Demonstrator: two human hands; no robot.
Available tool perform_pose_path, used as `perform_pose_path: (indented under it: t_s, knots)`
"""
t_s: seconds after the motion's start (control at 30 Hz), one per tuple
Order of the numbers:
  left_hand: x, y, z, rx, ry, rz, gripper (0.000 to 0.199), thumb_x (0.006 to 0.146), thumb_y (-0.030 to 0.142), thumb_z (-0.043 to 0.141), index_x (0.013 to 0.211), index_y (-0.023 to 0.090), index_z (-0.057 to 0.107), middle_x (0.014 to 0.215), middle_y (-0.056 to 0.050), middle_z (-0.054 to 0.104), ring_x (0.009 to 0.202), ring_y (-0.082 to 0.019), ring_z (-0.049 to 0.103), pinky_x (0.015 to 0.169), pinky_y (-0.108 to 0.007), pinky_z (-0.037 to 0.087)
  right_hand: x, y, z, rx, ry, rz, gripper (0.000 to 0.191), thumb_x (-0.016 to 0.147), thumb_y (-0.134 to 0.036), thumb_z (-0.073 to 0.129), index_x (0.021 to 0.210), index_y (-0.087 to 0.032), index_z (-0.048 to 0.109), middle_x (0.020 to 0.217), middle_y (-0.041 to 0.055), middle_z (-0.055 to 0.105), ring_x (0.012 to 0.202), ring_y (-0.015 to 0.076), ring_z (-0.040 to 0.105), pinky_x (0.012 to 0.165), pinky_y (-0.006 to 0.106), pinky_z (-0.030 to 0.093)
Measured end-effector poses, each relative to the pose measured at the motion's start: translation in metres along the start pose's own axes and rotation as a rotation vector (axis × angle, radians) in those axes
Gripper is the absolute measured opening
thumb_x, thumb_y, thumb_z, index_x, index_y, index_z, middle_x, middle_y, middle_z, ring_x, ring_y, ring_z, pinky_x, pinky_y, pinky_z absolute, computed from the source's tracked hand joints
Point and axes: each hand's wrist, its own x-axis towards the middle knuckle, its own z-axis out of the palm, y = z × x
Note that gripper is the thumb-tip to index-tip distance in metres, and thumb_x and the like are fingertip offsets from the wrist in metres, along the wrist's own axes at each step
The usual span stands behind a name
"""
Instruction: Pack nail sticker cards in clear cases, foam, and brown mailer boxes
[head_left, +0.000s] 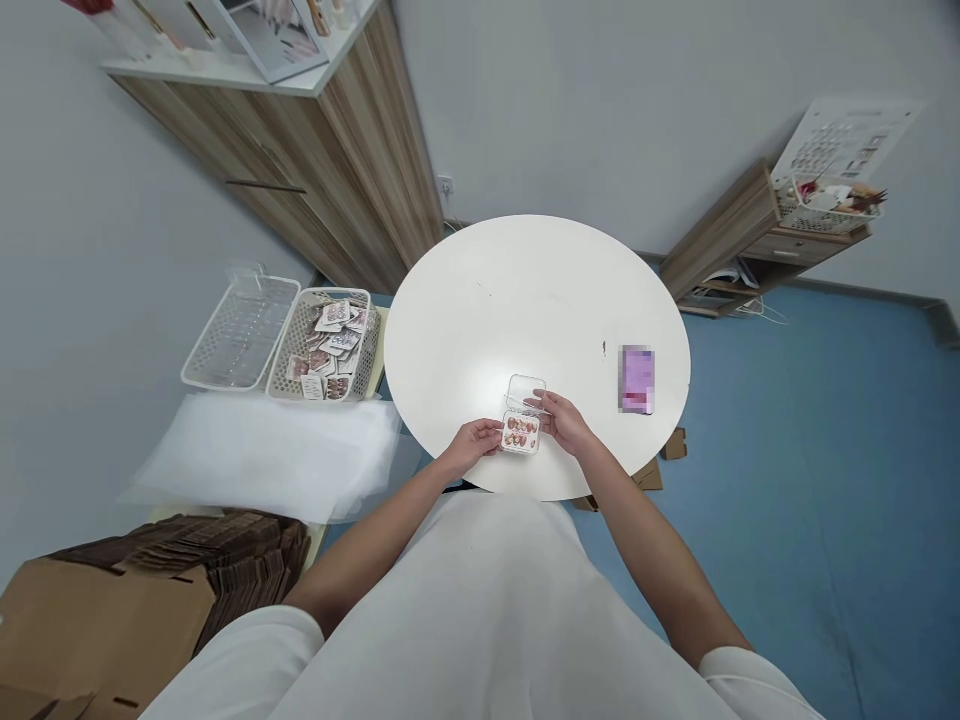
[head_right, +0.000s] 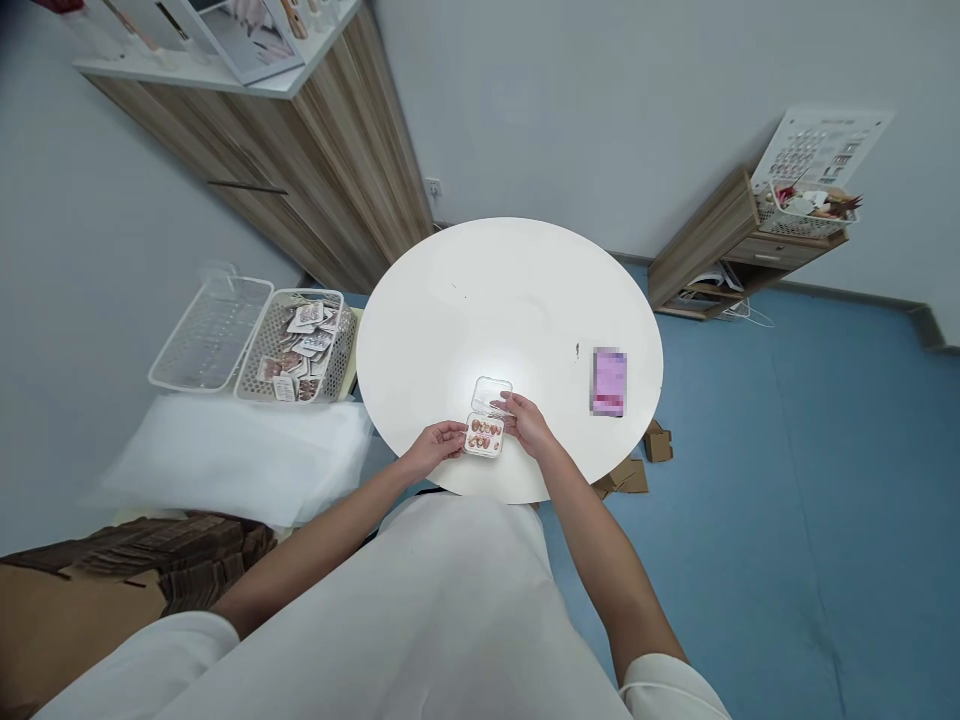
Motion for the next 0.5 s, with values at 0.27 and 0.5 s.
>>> perform_pose_path:
  t_s: [0.27, 0.5]
  knots:
    - [-0.018, 0.013, -0.028, -0.265, -0.138, -0.122, 0.039, 0.071, 0.032, 0.066, 0.105, 0.018, 0.057, 0.095, -0.009, 0.063, 0.076, -0.01, 0.059, 0.074, -0.025, 0.047, -0.014, -0.009, 0.033, -0.025, -0.064, -0.102, 0.027, 0.078, -0.034, 0.053, 0.103, -0.024, 0.05, 0.117, 0.0076, 0.056, 0.088, 0.0169, 0.062, 0.072, 0.036, 0.053]
    - [-0.02, 0.016, -0.045, -0.289, -0.244, -0.164, 0.027, 0.068, 0.03, 0.068, 0.091, 0.017, 0.063, 0.1, -0.009, 0.062, 0.083, -0.011, 0.058, 0.072, -0.022, 0.047, -0.025, -0.001, 0.05, 0.001, -0.055, -0.168, 0.027, 0.079, -0.034, 0.053, 0.104, -0.024, 0.05, 0.122, 0.0077, 0.053, 0.099, 0.0183, 0.058, 0.079, 0.038, 0.051]
